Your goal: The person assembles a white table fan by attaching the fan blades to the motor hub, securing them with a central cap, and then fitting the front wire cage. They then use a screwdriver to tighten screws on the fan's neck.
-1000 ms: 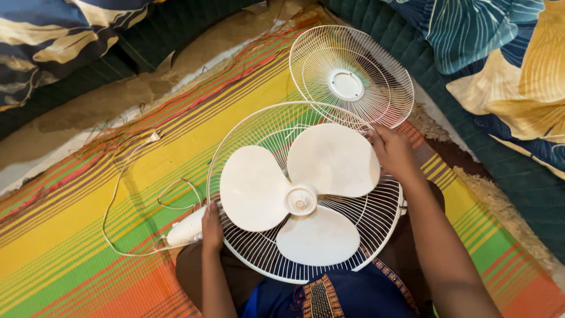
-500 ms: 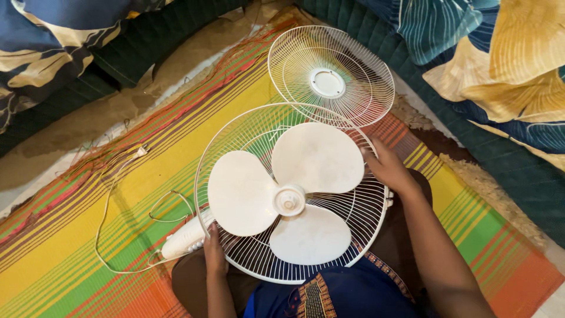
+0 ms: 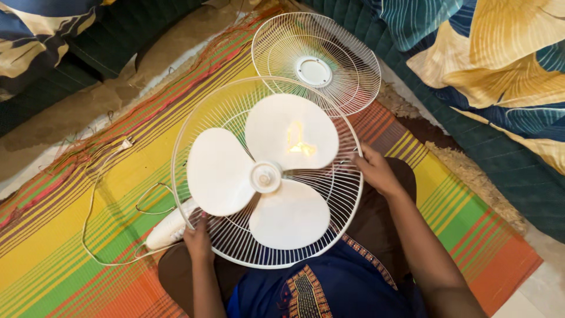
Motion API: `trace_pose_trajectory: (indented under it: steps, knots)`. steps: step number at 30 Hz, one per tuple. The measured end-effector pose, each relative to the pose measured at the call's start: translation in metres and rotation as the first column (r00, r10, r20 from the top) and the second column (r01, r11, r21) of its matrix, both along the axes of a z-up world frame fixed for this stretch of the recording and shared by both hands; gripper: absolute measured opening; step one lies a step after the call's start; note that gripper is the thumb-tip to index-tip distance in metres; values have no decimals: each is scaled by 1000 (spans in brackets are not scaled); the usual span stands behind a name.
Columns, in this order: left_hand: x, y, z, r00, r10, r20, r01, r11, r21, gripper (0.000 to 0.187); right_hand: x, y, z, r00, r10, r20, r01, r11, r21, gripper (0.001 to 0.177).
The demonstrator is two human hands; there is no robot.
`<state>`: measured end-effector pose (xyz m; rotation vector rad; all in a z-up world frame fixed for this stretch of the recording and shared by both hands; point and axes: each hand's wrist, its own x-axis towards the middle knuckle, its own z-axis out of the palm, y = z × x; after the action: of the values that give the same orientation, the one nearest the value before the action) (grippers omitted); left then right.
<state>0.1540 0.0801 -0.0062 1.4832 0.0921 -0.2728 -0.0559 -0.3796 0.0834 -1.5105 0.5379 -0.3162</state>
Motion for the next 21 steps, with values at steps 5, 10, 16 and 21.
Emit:
trace_pose_trajectory:
  steps: [5, 10, 16, 21]
  knots:
    - [30, -15, 21, 998, 58, -1, -58, 998, -30, 36, 58, -18, 9, 993, -112, -26, 112, 993, -32, 28]
    - [62, -34, 32, 989, 139, 44, -138, 990, -26, 35, 115, -44, 9, 987, -149, -52, 144, 986, -82, 34]
    - [98, -42, 2, 977, 214, 17, -214, 977, 20, 36, 178, -75, -8, 995, -77, -59, 62, 973, -224, 33]
    - [94, -45, -4, 975, 223, -22, -223, 975, 23, 31, 189, -81, -21, 989, 74, 125, -71, 997, -25, 47]
